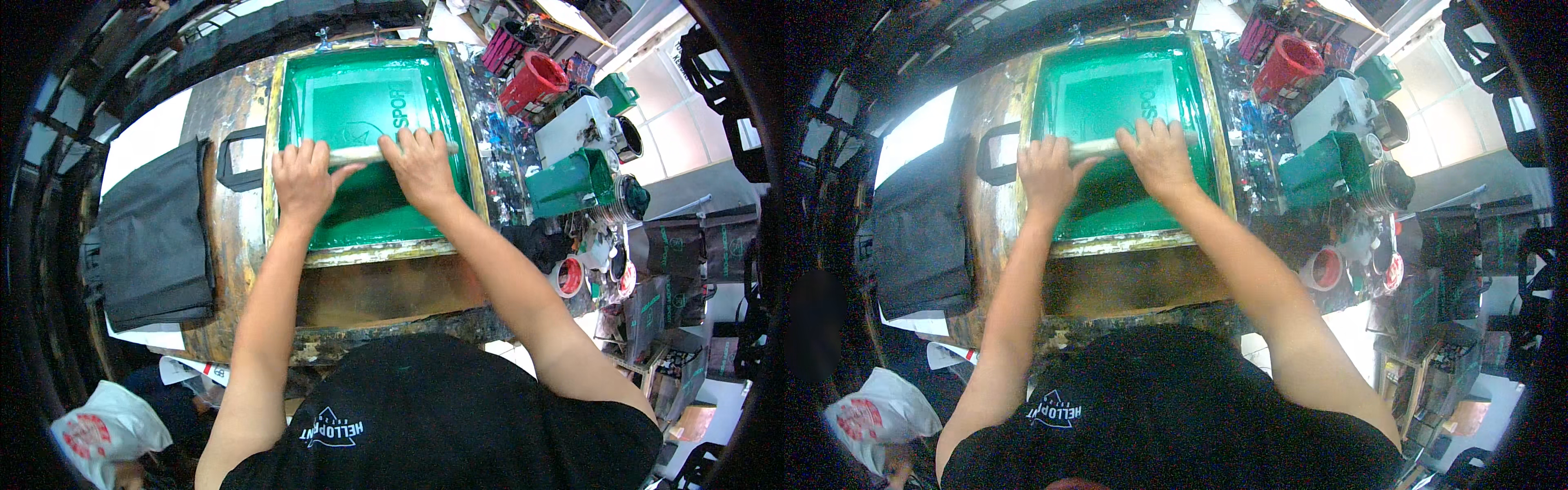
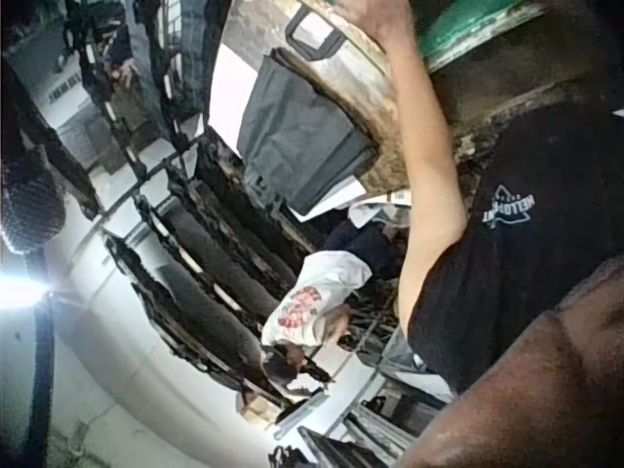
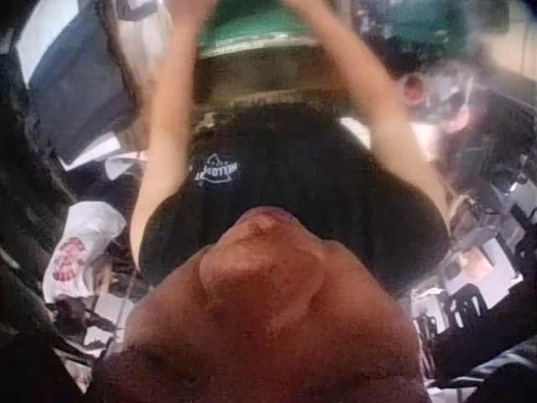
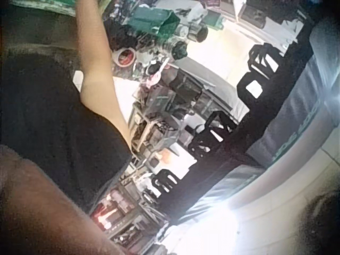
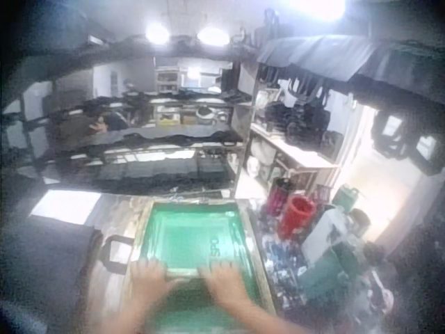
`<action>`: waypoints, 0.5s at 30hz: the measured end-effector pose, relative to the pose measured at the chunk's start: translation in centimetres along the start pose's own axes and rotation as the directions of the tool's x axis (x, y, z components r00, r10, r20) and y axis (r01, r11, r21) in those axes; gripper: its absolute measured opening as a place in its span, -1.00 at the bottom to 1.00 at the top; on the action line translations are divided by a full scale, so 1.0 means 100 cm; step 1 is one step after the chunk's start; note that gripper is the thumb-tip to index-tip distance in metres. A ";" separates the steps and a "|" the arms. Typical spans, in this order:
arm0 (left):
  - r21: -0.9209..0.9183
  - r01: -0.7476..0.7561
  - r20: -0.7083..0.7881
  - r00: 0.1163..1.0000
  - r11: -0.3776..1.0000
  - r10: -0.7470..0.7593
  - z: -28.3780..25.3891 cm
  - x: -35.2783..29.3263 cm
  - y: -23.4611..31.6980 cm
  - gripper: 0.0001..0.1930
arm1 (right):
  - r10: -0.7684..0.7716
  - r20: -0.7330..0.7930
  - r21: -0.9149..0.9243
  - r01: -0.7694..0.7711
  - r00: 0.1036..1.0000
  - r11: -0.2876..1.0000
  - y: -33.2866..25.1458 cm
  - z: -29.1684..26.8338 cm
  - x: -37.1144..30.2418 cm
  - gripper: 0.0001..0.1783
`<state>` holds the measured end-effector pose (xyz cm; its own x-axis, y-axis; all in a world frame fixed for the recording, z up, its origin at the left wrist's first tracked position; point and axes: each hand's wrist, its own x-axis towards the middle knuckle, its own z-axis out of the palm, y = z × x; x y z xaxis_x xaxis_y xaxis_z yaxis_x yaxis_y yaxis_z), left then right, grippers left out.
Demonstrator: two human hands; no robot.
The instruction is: The person performs screen printing on black bags by spreading green ink across a screen with a squeegee, lifting the screen, and placing the printed bags on a nearby stack.
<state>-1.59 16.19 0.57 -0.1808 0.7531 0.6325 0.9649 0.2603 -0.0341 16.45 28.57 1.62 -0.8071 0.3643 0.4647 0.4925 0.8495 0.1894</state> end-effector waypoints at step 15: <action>-0.133 0.049 0.087 0.996 0.990 -0.037 -0.078 -0.069 0.033 -0.39 | -0.043 0.121 0.087 0.032 0.992 0.996 -0.035 -0.064 -0.068 -0.69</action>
<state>4.35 7.15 2.11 -0.2326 0.7925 0.5638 0.9717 0.2143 0.0998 22.30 20.72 3.34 -0.8611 0.3710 0.3476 0.4356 0.8910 0.1281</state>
